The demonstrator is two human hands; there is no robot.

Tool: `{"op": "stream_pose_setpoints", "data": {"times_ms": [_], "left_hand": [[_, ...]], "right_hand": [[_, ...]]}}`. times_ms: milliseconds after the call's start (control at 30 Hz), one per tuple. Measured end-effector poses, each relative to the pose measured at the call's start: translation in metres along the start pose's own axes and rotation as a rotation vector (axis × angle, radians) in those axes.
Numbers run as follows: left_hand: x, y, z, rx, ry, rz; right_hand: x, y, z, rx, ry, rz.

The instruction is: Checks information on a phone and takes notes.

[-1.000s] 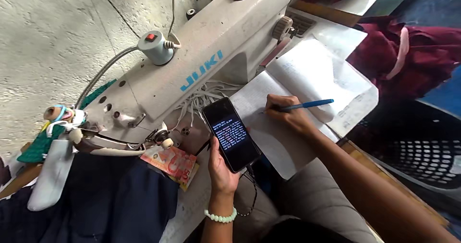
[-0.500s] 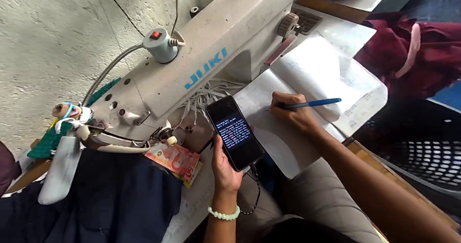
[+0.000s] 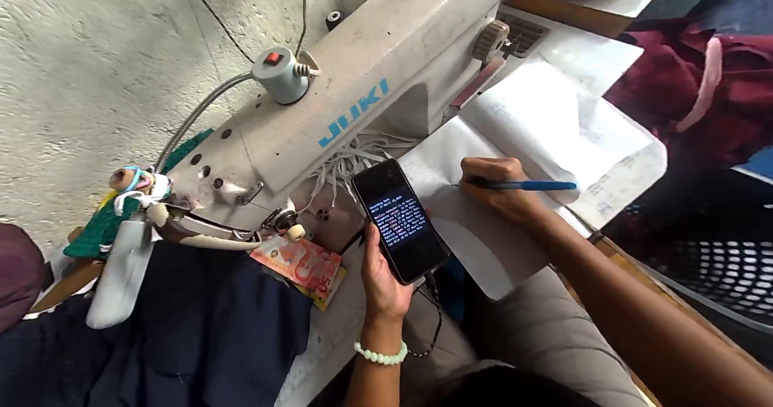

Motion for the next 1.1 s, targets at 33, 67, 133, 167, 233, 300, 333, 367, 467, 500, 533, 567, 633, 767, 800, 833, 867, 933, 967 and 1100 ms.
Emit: {"op": "stream_pose_setpoints", "data": {"times_ms": [33, 67, 133, 167, 233, 300, 333, 367, 467, 500, 533, 567, 633, 767, 800, 833, 867, 933, 967, 1100], "left_hand": [[0.0, 0.0, 0.0, 0.002, -0.004, -0.006], [0.0, 0.0, 0.0, 0.0, -0.014, -0.002], [0.001, 0.0, 0.0, -0.007, -0.037, 0.014], [0.001, 0.0, 0.0, -0.008, -0.041, 0.016], [0.001, 0.0, 0.0, -0.01, -0.039, 0.003], [0.0, 0.0, 0.0, -0.014, -0.025, -0.004], [0.0, 0.0, 0.0, -0.014, -0.029, -0.001], [0.0, 0.0, 0.0, -0.014, -0.036, 0.005], [0.0, -0.001, -0.001, -0.005, -0.039, 0.009], [0.0, -0.001, -0.001, -0.003, -0.036, 0.008], [0.0, 0.0, -0.001, 0.001, -0.029, 0.005], [0.0, 0.0, -0.001, 0.003, -0.028, 0.001], [0.0, -0.001, -0.002, 0.009, -0.037, -0.01], [-0.001, 0.0, -0.001, -0.003, -0.055, 0.01], [0.0, 0.0, -0.001, -0.007, -0.053, 0.018], [0.0, 0.0, -0.001, -0.009, -0.049, 0.026], [0.0, 0.0, -0.001, -0.01, -0.047, 0.031], [0.0, 0.0, 0.0, -0.01, -0.033, 0.021], [0.0, 0.0, 0.0, -0.012, -0.034, 0.027], [0.001, 0.0, 0.0, -0.014, -0.034, 0.036]], "right_hand": [[-0.002, 0.001, 0.0, -0.001, -0.025, 0.002], [-0.005, 0.004, 0.001, 0.014, -0.039, -0.019], [-0.007, 0.011, 0.004, 0.046, -0.033, -0.077], [-0.007, 0.012, 0.005, 0.052, -0.029, -0.086], [-0.005, 0.013, 0.006, 0.054, -0.032, -0.08], [-0.004, 0.014, 0.006, 0.049, -0.031, -0.083], [-0.004, 0.014, 0.005, 0.04, -0.031, -0.086], [-0.004, 0.014, 0.005, 0.039, -0.031, -0.091], [-0.007, 0.016, 0.006, 0.079, -0.017, -0.13], [-0.007, 0.018, 0.007, 0.092, -0.001, -0.155], [-0.008, 0.02, 0.008, 0.098, 0.018, -0.177], [-0.009, 0.02, 0.009, 0.097, 0.038, -0.189], [-0.01, 0.021, 0.01, 0.1, 0.07, -0.191], [-0.01, 0.02, 0.009, 0.112, 0.069, -0.156], [-0.009, 0.02, 0.009, 0.112, 0.064, -0.159], [-0.009, 0.02, 0.009, 0.111, 0.059, -0.163], [-0.008, 0.019, 0.009, 0.111, 0.055, -0.165], [-0.007, 0.015, 0.007, 0.112, 0.046, -0.146], [-0.007, 0.014, 0.007, 0.111, 0.046, -0.129], [-0.007, 0.013, 0.006, 0.111, 0.041, -0.106]]}}
Point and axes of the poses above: each hand's wrist, its own z-axis away from the middle knuckle, its own x-axis out of the palm, y = z × x, the point moved 4 cm from there along -z, towards the middle knuckle, and after that the axes turned 9 degrees about -y, right-handed, at the moved point
